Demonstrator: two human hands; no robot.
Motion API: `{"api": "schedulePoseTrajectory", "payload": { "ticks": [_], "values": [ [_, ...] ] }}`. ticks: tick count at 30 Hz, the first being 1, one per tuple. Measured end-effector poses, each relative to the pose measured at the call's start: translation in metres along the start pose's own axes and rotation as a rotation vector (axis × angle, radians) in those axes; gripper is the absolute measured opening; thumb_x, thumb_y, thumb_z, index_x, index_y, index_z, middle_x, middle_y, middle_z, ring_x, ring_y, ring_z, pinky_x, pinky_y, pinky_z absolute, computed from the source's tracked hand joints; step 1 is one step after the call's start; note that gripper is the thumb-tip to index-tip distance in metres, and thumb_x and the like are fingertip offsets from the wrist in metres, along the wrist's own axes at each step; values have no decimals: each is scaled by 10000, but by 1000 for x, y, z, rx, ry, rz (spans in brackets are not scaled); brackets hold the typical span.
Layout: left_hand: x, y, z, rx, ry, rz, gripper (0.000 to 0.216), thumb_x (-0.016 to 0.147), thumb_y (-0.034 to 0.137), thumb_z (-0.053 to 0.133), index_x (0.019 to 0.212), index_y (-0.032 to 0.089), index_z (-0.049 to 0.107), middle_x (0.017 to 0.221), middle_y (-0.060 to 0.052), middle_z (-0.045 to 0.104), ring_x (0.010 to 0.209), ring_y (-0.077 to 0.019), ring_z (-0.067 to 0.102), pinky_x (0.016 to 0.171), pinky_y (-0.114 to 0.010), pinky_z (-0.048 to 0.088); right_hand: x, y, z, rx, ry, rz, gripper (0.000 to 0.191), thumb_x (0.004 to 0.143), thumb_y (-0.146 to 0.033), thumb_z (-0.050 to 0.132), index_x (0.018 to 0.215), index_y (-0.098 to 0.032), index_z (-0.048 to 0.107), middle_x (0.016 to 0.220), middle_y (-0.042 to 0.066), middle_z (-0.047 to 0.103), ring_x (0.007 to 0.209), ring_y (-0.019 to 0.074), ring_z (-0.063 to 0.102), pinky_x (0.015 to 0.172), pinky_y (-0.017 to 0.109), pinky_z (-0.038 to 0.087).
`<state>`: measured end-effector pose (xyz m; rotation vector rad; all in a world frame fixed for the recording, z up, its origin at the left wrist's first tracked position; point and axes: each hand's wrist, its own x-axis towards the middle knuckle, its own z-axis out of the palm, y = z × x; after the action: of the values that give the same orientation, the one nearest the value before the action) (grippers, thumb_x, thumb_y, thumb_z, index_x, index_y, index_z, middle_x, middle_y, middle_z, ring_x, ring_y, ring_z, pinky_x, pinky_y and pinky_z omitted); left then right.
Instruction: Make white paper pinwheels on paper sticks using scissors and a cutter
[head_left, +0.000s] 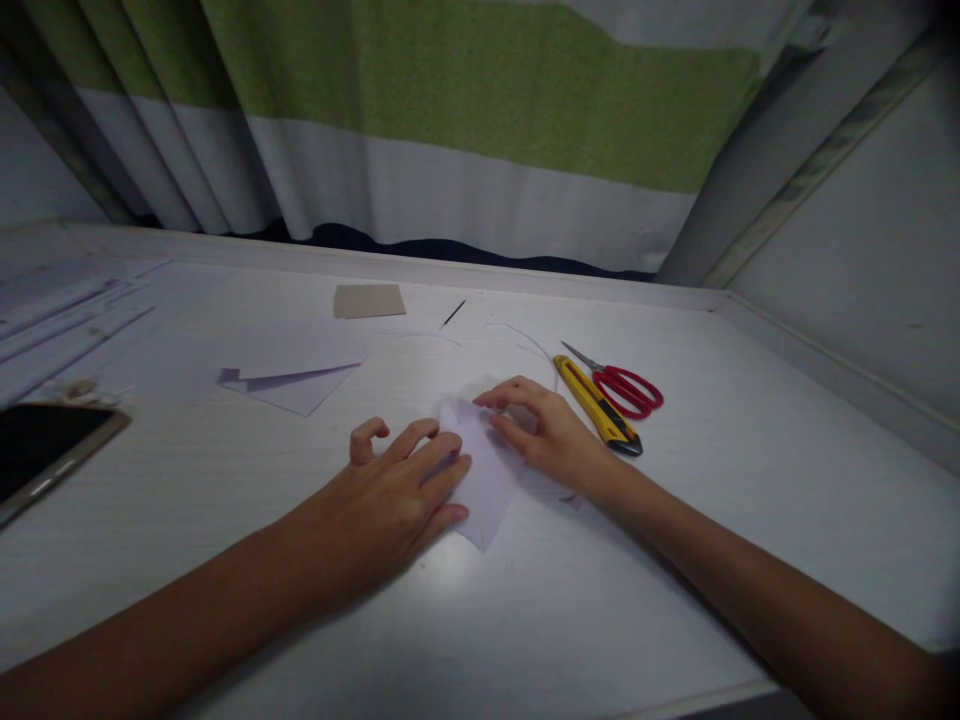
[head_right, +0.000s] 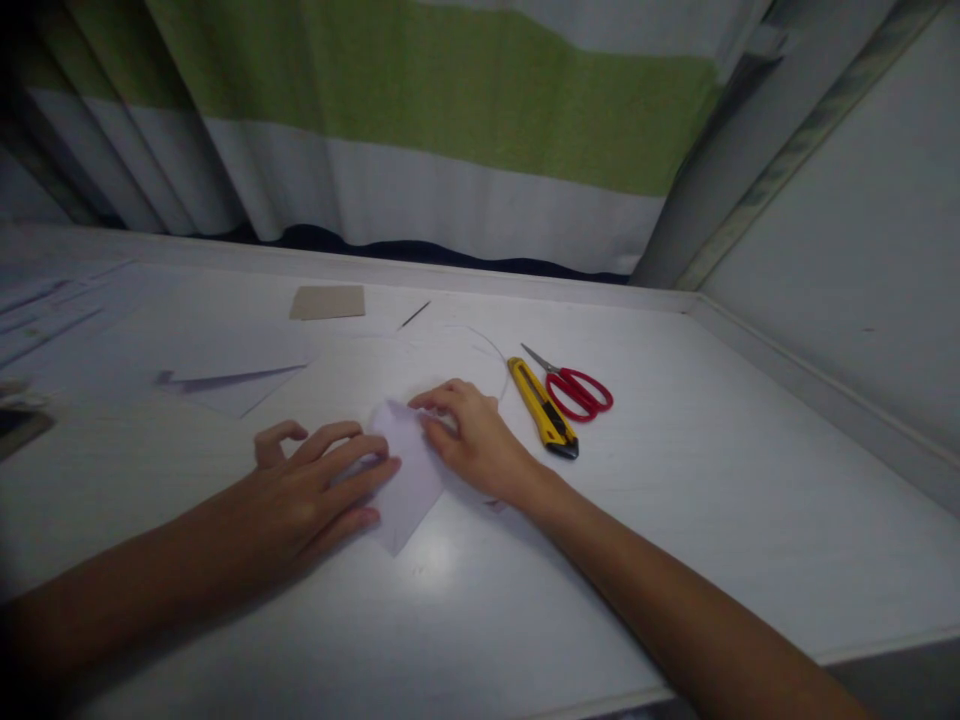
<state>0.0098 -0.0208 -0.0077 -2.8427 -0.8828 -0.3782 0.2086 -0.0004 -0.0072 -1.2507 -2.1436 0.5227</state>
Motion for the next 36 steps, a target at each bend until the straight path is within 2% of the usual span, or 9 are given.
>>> {"api": "schedulePoseTrajectory", "payload": {
  "ticks": [4,9,19,23,28,36],
  "values": [
    [0,1,-2,-29,-9,-8,258,824,311,351,1010,216,504,1029,-49,538,976,-240,408,769,-405,195,-2,-4,-3,-24,-18,-76,164,774,-162,451,865,-189,585,900,34,568,843,126,506,788,305,351],
    [2,0,-4,-119,-34,-20,271,823,336,349,1015,223,503,1015,-40,536,987,-215,406,781,-371,204,-4,-5,-1,-108,-84,-141,163,769,-179,473,881,-192,590,935,48,558,882,143,498,804,331,322],
    [1,0,-6,-204,-90,-68,255,820,311,364,1034,243,486,1039,-15,539,1010,-196,404,801,-365,202,-6,-6,-1,-157,-136,-180,171,776,-179,464,889,-192,592,921,49,522,881,145,473,779,324,307],
    [2,0,-7,-222,-74,-70,253,813,316,378,1015,229,502,1030,-19,544,1001,-194,414,804,-360,203,-6,-6,-1,-172,-143,-199,180,784,-189,452,899,-200,591,919,49,522,886,150,464,779,326,290],
    [2,-2,-8,-245,-37,-63,233,819,296,366,977,216,518,987,-18,562,958,-181,436,779,-348,213,-8,-6,-1,-187,-151,-219,185,793,-196,438,902,-203,588,920,48,515,896,147,458,783,319,277],
    [6,1,-12,-267,-91,-112,205,818,257,353,946,209,504,948,-4,566,899,-173,448,733,-346,203,-8,-5,-1,-203,-164,-243,177,788,-187,447,887,-193,594,934,48,509,910,143,450,801,313,269]
  ]
}}
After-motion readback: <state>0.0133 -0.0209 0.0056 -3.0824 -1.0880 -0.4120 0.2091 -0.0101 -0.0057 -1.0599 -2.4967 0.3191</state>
